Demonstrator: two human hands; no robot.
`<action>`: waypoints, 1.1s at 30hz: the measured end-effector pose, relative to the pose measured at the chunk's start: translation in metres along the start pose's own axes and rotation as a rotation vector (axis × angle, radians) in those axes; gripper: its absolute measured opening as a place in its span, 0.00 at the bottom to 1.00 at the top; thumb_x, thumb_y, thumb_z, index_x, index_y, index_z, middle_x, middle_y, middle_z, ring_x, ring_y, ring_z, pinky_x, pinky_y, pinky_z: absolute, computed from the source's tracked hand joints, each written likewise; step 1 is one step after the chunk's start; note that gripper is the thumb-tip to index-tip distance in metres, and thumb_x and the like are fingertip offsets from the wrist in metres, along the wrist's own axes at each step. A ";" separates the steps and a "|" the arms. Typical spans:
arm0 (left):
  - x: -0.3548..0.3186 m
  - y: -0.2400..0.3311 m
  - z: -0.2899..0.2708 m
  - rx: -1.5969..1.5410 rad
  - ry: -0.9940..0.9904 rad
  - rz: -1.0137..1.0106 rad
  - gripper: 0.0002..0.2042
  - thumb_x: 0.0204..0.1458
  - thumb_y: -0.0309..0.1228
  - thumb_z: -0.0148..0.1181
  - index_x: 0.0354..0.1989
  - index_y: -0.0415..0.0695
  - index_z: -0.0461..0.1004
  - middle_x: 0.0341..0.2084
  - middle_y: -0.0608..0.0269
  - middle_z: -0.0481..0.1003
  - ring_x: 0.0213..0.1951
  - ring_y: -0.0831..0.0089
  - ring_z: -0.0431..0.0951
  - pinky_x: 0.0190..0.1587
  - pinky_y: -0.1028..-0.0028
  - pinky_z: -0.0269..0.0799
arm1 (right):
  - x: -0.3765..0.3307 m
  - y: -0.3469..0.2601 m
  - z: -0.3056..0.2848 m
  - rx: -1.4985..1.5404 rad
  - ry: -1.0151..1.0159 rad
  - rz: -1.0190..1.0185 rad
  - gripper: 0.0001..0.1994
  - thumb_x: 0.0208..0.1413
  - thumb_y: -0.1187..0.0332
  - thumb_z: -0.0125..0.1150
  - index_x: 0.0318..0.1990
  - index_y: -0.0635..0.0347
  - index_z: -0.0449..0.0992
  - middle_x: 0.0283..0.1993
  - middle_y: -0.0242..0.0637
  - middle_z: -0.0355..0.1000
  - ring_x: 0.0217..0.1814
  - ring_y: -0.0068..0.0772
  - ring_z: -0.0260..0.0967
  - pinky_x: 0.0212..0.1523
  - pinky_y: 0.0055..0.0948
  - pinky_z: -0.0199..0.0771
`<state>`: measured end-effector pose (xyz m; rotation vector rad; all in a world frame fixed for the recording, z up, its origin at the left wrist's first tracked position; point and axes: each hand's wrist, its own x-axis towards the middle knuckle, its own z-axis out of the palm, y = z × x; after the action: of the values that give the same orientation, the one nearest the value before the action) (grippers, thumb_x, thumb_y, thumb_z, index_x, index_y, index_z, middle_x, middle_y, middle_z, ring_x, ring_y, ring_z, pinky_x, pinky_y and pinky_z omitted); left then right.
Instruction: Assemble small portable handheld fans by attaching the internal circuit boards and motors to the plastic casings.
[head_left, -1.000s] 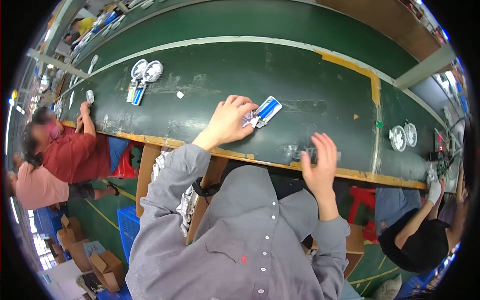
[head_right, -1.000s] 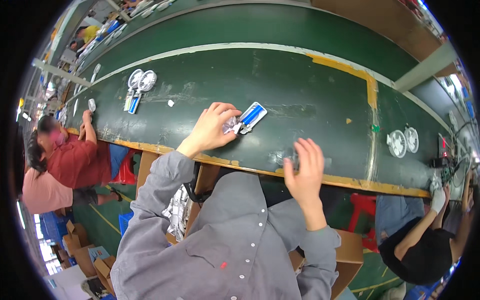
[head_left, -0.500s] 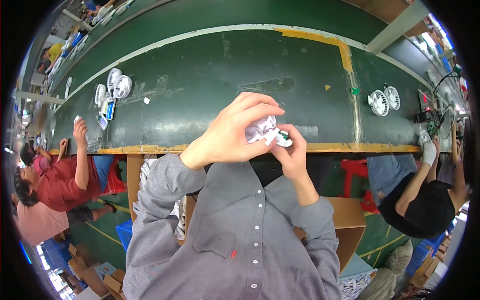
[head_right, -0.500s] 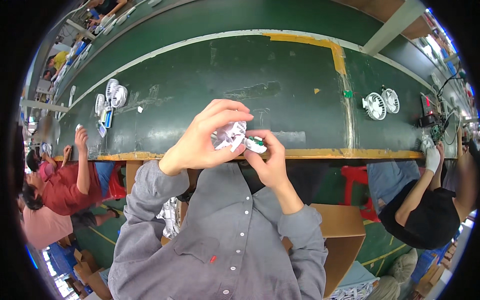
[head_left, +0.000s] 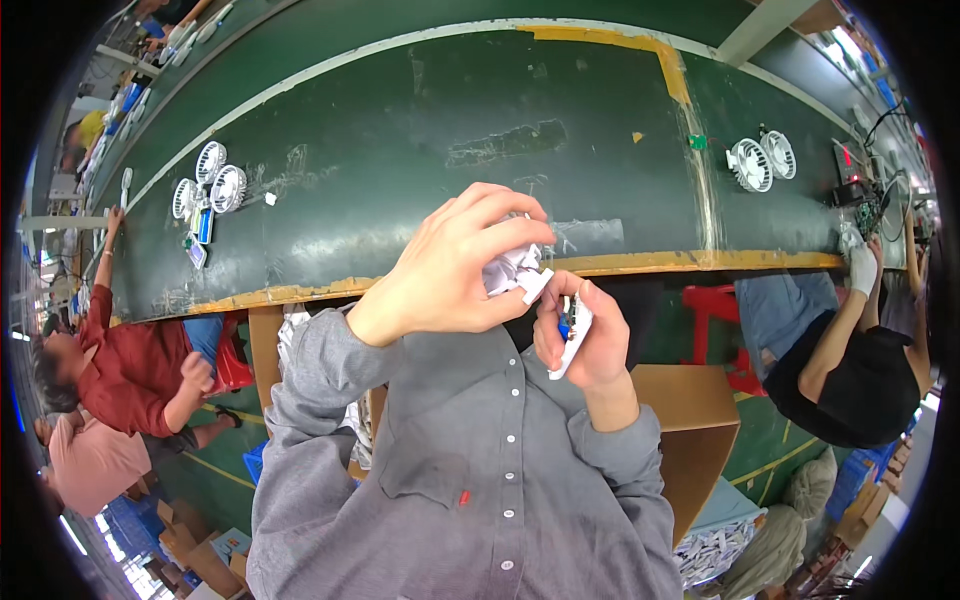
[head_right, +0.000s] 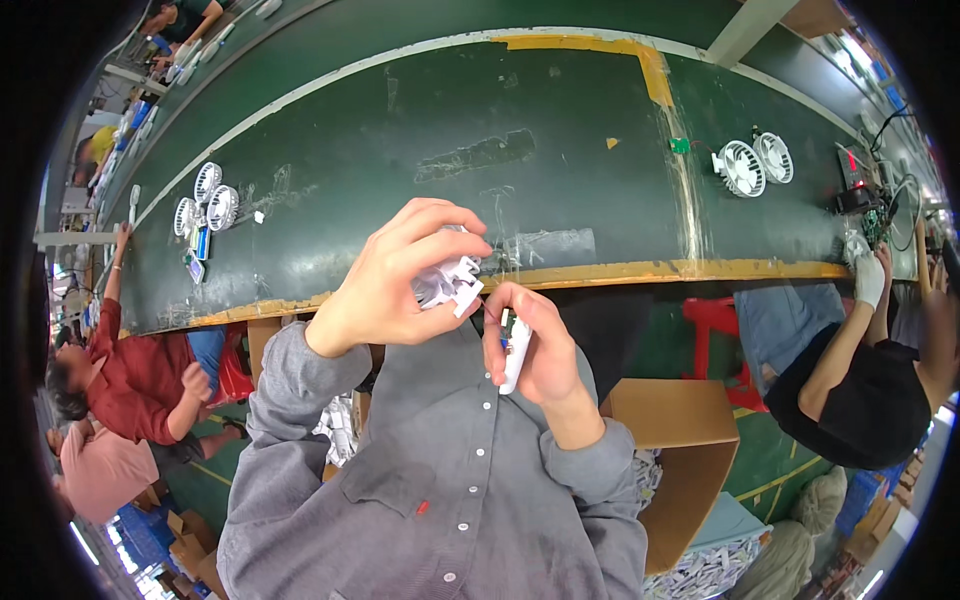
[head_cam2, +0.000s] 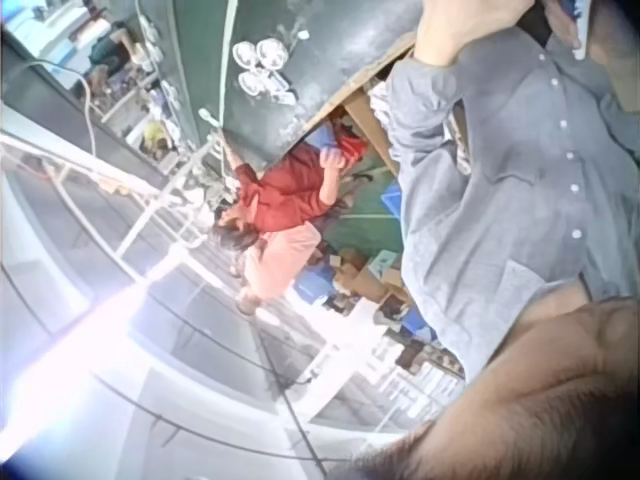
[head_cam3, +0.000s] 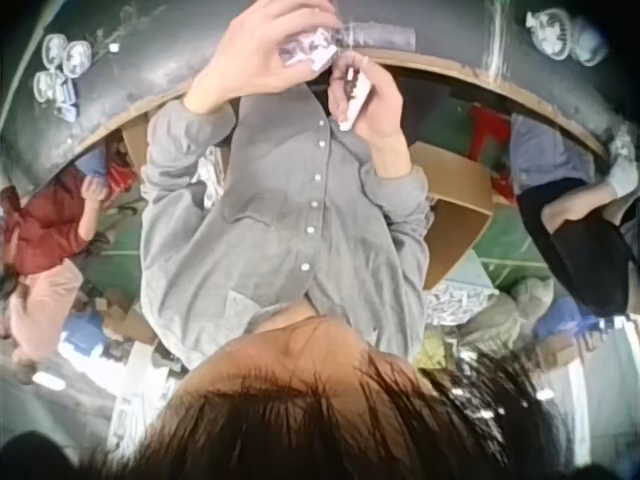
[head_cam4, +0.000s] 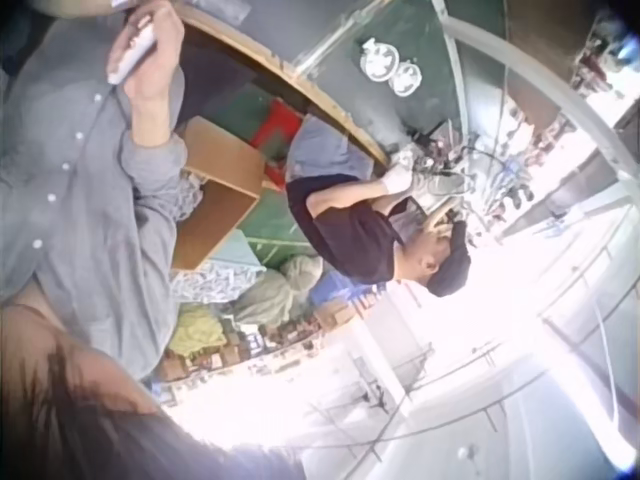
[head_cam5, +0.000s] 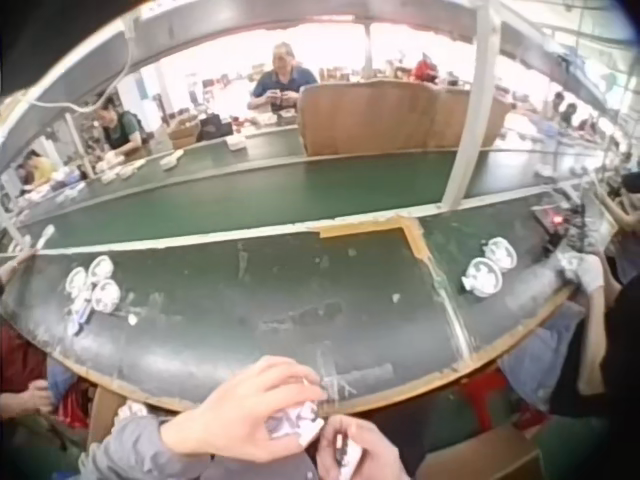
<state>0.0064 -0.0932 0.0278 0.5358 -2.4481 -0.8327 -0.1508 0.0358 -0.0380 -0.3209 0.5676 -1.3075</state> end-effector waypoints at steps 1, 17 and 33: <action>-0.001 0.001 0.002 -0.005 -0.003 -0.005 0.19 0.34 0.28 0.66 0.40 0.43 0.76 0.44 0.58 0.74 0.47 0.55 0.73 0.46 0.61 0.72 | -0.002 0.000 -0.001 0.027 -0.045 0.037 0.22 0.62 0.49 0.42 0.35 0.63 0.65 0.14 0.40 0.65 0.09 0.28 0.60 0.13 0.25 0.61; -0.019 -0.003 -0.009 0.217 -0.038 -0.123 0.19 0.35 0.30 0.64 0.41 0.47 0.75 0.45 0.62 0.72 0.51 0.57 0.70 0.48 0.61 0.68 | -0.018 -0.004 -0.002 0.073 -0.057 0.031 0.36 0.56 0.51 0.38 0.57 0.83 0.63 0.10 0.33 0.58 0.08 0.25 0.51 0.12 0.24 0.53; -0.019 -0.010 -0.010 0.257 -0.002 -0.044 0.19 0.37 0.30 0.65 0.42 0.46 0.74 0.47 0.62 0.72 0.53 0.57 0.69 0.51 0.60 0.66 | -0.027 0.002 -0.023 -0.114 0.073 0.029 0.22 0.57 0.55 0.48 0.25 0.70 0.68 0.12 0.41 0.62 0.08 0.27 0.57 0.10 0.25 0.58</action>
<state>0.0299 -0.0953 0.0224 0.6826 -2.5699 -0.5374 -0.1661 0.0648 -0.0525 -0.3585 0.7077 -1.2653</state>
